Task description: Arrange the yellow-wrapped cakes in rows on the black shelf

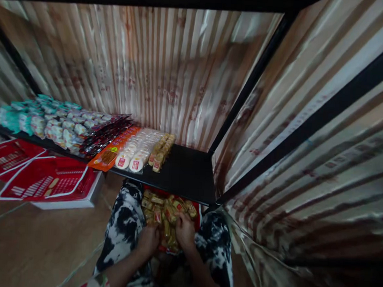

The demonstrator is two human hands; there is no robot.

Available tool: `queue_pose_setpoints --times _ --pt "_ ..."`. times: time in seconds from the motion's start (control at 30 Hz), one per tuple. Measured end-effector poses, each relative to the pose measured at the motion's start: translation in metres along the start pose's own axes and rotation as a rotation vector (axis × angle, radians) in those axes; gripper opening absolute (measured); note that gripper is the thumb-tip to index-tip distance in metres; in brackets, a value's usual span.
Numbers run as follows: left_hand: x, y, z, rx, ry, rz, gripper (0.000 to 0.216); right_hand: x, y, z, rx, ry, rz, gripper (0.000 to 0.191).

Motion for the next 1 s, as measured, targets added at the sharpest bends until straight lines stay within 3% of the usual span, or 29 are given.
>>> queue_pose_setpoints --times 0.1,0.33,0.53,0.67,0.73,0.9,1.0 --pt "-0.010 -0.008 0.000 0.010 0.156 -0.123 0.039 -0.004 -0.002 0.008 -0.002 -0.055 -0.013 0.031" --pt "-0.059 -0.028 -0.003 0.066 0.405 -0.481 0.037 -0.029 -0.016 0.030 -0.032 -0.183 -0.049 0.026" --pt "-0.068 -0.034 0.006 0.105 0.562 -0.564 0.036 -0.041 -0.022 0.047 -0.084 -0.325 -0.106 0.022" --pt "-0.079 -0.031 0.008 0.121 0.549 -0.605 0.038 -0.040 -0.024 0.051 -0.086 -0.344 -0.087 0.022" --pt "-0.088 -0.032 0.002 0.182 0.526 -0.568 0.040 -0.042 -0.027 0.052 -0.089 -0.342 -0.061 0.022" --pt "-0.097 -0.042 -0.019 0.362 0.515 -0.316 0.052 -0.056 -0.039 0.062 -0.145 -0.312 0.046 0.024" --pt "-0.096 -0.049 -0.027 0.420 0.587 -0.227 0.043 -0.065 -0.046 0.067 -0.165 -0.355 0.091 0.023"
Point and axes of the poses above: each hand's wrist, its own y-axis away from the middle knuckle, its own x-axis out of the palm, z = x × y, the point moved 5 cm from there along -y, towards the middle knuckle, and after that the axes turned 4 degrees about -y, right-handed, at the moved point
